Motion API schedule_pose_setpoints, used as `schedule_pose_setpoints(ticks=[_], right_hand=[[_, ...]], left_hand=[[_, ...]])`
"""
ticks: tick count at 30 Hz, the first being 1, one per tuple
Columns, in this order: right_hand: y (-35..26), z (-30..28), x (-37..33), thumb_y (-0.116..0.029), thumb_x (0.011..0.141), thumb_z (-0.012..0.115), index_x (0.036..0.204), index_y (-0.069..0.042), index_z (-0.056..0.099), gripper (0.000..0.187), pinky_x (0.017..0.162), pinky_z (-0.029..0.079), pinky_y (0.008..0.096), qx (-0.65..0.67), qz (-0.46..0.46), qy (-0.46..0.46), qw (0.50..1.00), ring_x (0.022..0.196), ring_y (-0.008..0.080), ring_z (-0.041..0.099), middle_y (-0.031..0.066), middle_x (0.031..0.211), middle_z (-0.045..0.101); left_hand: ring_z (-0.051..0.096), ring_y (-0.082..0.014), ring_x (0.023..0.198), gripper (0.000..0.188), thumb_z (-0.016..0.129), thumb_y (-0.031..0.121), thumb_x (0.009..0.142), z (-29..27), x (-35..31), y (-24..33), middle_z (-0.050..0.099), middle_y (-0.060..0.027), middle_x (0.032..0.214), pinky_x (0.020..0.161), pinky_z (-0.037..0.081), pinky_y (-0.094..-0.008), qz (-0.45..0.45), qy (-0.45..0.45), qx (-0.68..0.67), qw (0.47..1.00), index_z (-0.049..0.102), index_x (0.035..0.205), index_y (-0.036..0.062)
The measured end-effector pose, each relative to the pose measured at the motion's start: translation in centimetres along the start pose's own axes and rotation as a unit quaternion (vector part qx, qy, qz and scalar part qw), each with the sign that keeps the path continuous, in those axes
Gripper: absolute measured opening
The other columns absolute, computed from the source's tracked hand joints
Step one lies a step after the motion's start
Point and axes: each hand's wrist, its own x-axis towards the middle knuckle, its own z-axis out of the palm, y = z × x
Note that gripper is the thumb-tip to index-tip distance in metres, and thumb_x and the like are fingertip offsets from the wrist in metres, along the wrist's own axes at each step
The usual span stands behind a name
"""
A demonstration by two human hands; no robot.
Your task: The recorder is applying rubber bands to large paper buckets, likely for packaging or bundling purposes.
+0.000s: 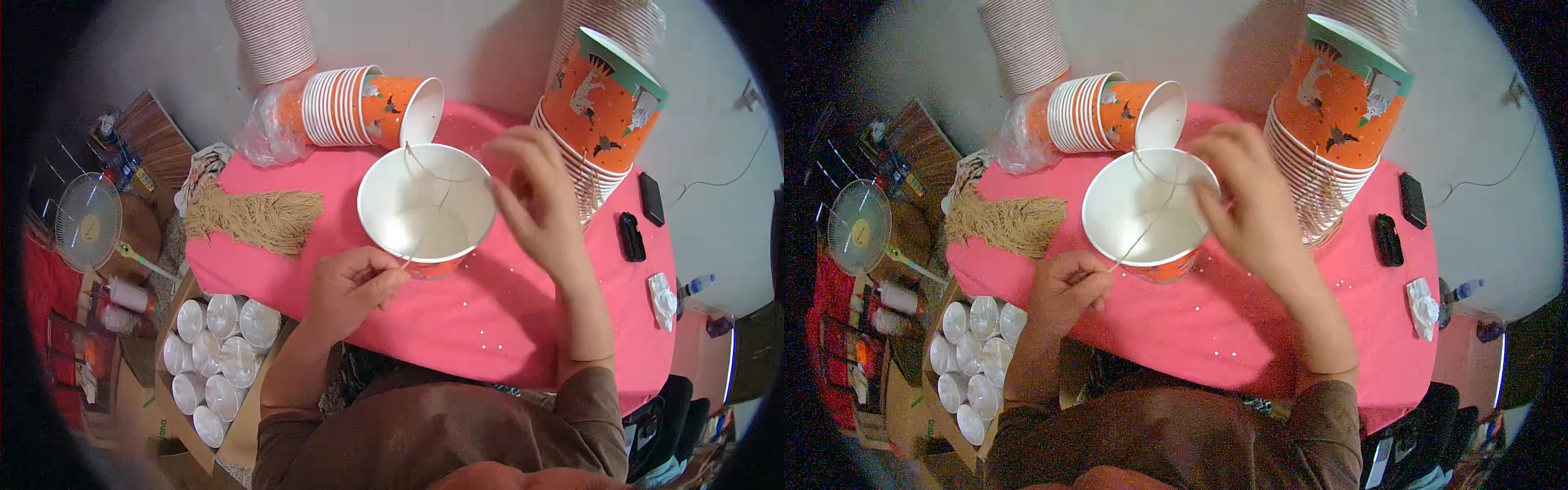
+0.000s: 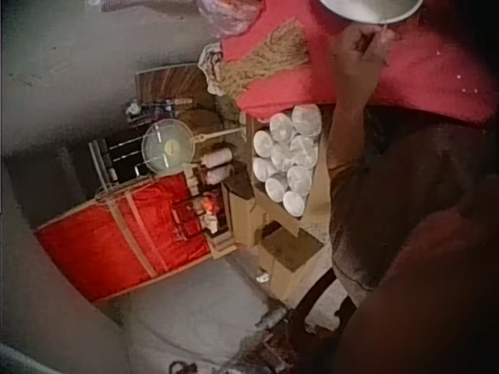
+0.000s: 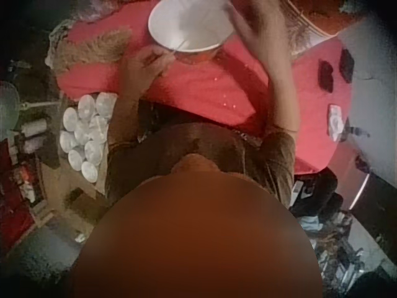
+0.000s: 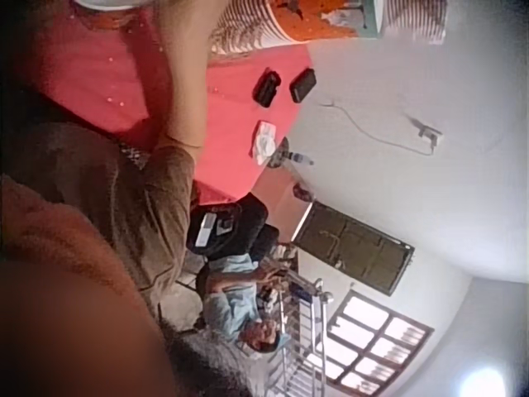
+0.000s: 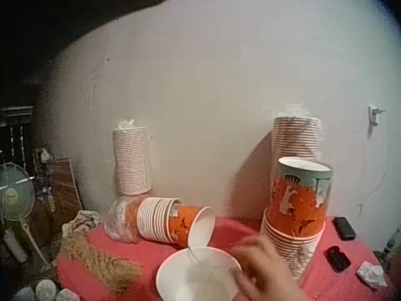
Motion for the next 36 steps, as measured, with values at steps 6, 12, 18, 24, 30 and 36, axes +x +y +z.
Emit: schedule_pose_setpoints(ticks=[6,12,18,24,30,36], right_hand=[[-4.0,1.2,-1.9,0.005,0.085,0.06,0.127,-0.002,0.055,0.042,0.061,0.045,0.0232,0.284,0.119,-0.26,0.915,0.069,0.0087,0.057,0.0066,0.103,0.063],[-2.1,1.2,-1.5,0.0,0.082,0.065,0.093,0.0,0.065,0.011,0.059,0.047,0.0293,0.17,0.025,-0.203,0.964,0.067,0.0151,0.061,0.005,0.073,0.062],[-1.6,1.6,-1.4,-0.001,0.079,0.068,0.082,-0.001,0.067,0.004,0.057,0.047,0.0311,0.116,-0.073,-0.166,0.977,0.066,0.0224,0.064,0.0081,0.072,0.064],[-0.8,0.8,-1.1,0.0,0.079,0.065,0.083,-0.002,0.066,0.005,0.054,0.047,0.0315,0.089,-0.003,-0.21,0.974,0.06,0.0204,0.062,0.0076,0.068,0.062],[0.0,0.5,-0.8,-0.001,0.079,0.062,0.082,-0.001,0.061,0.003,0.055,0.047,0.0318,0.065,-0.002,-0.225,0.972,0.061,0.0202,0.059,0.0082,0.068,0.059],[0.9,1.2,-1.0,-0.002,0.077,0.062,0.081,0.0,0.056,0.008,0.06,0.047,0.0385,0.068,-0.075,-0.249,0.963,0.066,0.0303,0.059,0.0113,0.071,0.058]], left_hand=[[0.057,-0.0055,0.064,0.011,0.063,0.009,0.092,1.6,1.4,1.2,0.064,-0.002,0.077,0.055,0.046,-0.021,0.039,-0.063,-0.041,0.996,0.065,0.093,-0.0009],[0.059,-0.0077,0.066,0.01,0.061,0.008,0.093,1.8,1.5,1.6,0.065,-0.0043,0.08,0.058,0.048,-0.0219,-0.023,-0.069,-0.032,0.997,0.065,0.094,-0.0012],[0.056,-0.0064,0.061,0.005,0.065,0.004,0.088,2.6,1.8,0.6,0.062,-0.001,0.075,0.054,0.044,-0.0202,0.134,0.02,0.142,0.981,0.063,0.092,0.0018],[0.063,-0.0132,0.065,0.013,0.073,0.005,0.08,3.2,1.6,0.9,0.066,-0.0068,0.08,0.055,0.049,-0.0249,0.177,0.07,0.282,0.94,0.064,0.088,0.0028],[0.067,-0.0233,0.073,0.018,0.075,0.01,0.078,3.2,1.5,-0.3,0.066,-0.0083,0.089,0.059,0.052,-0.0341,0.268,0.088,0.382,0.88,0.065,0.093,0.005],[0.067,-0.0269,0.077,0.017,0.071,0.006,0.079,2.7,1.3,-1.9,0.066,-0.0099,0.091,0.063,0.054,-0.0361,0.316,0.078,0.416,0.849,0.066,0.096,0.0045]])
